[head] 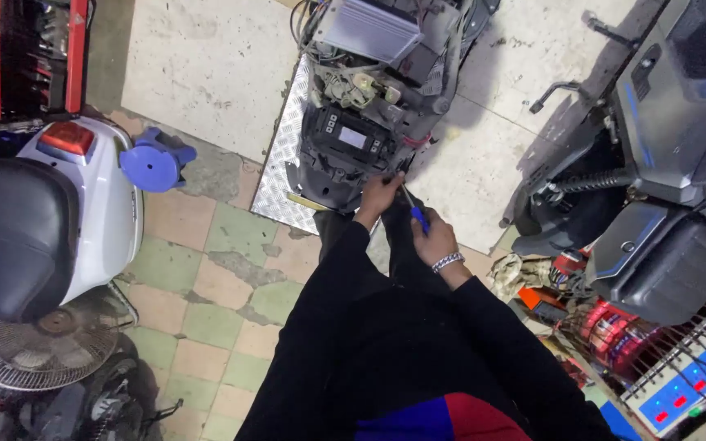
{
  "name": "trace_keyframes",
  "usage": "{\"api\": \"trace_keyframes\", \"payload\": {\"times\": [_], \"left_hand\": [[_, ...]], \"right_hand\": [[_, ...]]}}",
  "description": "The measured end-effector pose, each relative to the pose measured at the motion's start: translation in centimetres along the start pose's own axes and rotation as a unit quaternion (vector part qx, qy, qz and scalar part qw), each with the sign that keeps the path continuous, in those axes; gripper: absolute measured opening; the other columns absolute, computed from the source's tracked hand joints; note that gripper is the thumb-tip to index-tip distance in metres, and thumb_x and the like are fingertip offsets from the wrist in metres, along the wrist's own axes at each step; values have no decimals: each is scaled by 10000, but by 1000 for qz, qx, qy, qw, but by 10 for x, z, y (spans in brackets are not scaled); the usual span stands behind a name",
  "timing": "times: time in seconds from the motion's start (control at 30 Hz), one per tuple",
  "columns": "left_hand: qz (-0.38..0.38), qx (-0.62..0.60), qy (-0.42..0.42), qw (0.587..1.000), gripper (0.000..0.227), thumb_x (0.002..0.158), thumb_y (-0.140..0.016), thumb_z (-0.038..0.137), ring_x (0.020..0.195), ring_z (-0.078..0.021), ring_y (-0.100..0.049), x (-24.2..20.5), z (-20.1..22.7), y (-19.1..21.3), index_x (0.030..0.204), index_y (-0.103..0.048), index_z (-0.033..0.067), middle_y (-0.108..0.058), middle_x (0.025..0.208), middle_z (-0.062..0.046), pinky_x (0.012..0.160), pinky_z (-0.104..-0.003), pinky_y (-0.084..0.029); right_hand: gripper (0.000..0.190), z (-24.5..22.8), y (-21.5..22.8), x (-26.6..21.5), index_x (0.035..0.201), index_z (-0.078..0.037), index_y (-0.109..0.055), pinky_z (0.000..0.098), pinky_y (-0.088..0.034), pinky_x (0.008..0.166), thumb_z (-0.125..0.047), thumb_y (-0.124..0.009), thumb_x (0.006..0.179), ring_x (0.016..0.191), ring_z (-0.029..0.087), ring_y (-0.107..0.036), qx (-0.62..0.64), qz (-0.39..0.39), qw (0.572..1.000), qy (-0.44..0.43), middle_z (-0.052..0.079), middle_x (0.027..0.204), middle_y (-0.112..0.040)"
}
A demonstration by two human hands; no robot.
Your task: Disassembling internal electrical components and wiring from a scooter's chassis using a screwdriver.
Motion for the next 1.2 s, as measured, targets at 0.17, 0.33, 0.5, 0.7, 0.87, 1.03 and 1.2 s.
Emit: {"api": "trace_keyframes", "payload": {"times": [0.17,0.33,0.5,0.7,0.87,1.03,1.2], "left_hand": [[-17,8,7,1000,498,1007,-583,523,1082,-388,-693,6,1,7,1082,-781,73,-765,932,-152,951,-532,-525],[-31,24,14,999,499,957,-617,536,1055,-335,-715,8,-5,10,1093,-759,77,-770,867,-118,930,-489,-547],[-41,6,-31,999,509,984,-598,512,972,-357,-729,11,-6,6,1041,-768,35,-758,845,-167,884,-478,-553],[-45,-26,-38,998,470,1020,-565,479,898,-329,-735,-2,7,9,929,-784,74,-748,808,-149,814,-442,-562],[-47,-54,-33,997,467,1017,-580,490,914,-315,-735,9,-6,8,921,-786,82,-752,833,-142,821,-450,-558],[-39,-45,-19,998,441,971,-609,518,879,-300,-744,10,-7,9,827,-791,143,-757,783,-108,806,-429,-567],[-35,-49,-3,998,422,949,-619,519,858,-246,-756,7,0,9,847,-786,146,-773,810,-84,804,-377,-572]], "right_hand": [[486,-9,-3,-1,1403,-170,-608,516,-549,916,-424,-552,993,1115,423,-681,23,21,999,-10,221,1145,-730],[480,-10,-12,-4,1402,-177,-619,510,-547,888,-420,-561,992,1087,414,-689,17,41,999,-21,223,1107,-734],[457,-10,-11,-6,1373,-189,-643,503,-545,910,-409,-569,979,1103,421,-682,22,59,997,-40,235,1084,-739],[439,-15,-6,-3,1352,-206,-664,483,-560,887,-404,-592,968,1076,388,-702,-8,75,997,-31,215,1047,-750],[436,-25,-2,1,1344,-188,-673,494,-550,900,-390,-594,965,1088,402,-693,-20,72,997,-26,232,1054,-745],[440,-22,-5,5,1343,-187,-675,493,-554,905,-394,-594,964,1092,399,-693,-24,71,997,-29,232,1054,-746],[449,-22,-1,10,1348,-163,-673,480,-558,901,-392,-591,971,1102,385,-690,-13,70,997,-37,223,1050,-746]]}}
Point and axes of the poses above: each hand's wrist, its own x-axis towards the middle knuckle, its own y-axis out of the back of the hand, z = x × y, the point moved 5 cm from there along x, towards the middle knuckle
